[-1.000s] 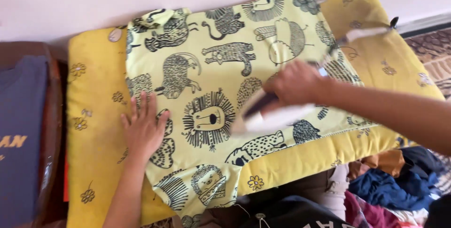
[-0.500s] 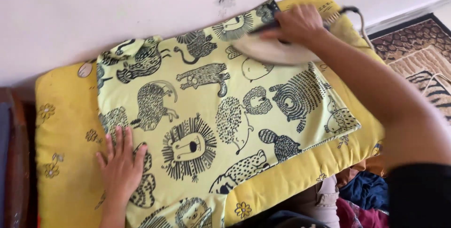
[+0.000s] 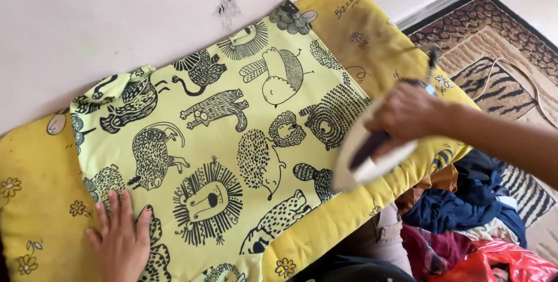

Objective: The person irons a light green t-shirt with an animal print on a yellow ironing board. They smooth the fabric, iron the front and back, fold the sleeves, and then fold the shirt into a neat rectangle before placing it on a nearby chair.

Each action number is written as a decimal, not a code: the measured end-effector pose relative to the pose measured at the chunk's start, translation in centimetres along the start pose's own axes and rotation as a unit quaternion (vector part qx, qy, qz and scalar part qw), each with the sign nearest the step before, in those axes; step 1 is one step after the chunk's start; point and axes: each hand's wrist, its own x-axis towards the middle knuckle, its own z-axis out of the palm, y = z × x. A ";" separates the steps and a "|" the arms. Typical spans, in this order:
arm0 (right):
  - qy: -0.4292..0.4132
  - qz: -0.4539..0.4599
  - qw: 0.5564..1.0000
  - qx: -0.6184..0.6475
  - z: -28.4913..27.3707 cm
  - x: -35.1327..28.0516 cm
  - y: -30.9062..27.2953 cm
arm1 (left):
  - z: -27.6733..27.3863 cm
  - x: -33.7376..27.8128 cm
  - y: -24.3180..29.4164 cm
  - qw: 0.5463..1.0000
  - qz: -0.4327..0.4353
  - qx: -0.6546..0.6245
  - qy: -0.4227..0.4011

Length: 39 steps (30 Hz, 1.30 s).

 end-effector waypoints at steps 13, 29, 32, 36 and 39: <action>0.049 0.037 0.984 0.170 -10.8 6.8 -12.2 | 3.4 -7.5 2.9 0.991 0.081 0.107 0.011; 0.137 0.346 0.920 0.122 -5.0 20.9 12.7 | 4.4 -6.5 2.4 0.991 0.001 0.117 -0.070; 0.053 0.246 0.962 0.110 -6.8 15.7 8.9 | 4.9 -6.4 1.7 0.992 0.033 0.116 -0.043; -0.065 0.139 0.986 0.071 -7.7 6.2 0.8 | 3.3 -6.7 2.7 0.994 0.004 0.072 -0.085; -0.049 0.022 0.995 0.082 -3.9 -0.2 -2.8 | 3.2 -6.6 2.8 0.993 0.006 0.069 -0.093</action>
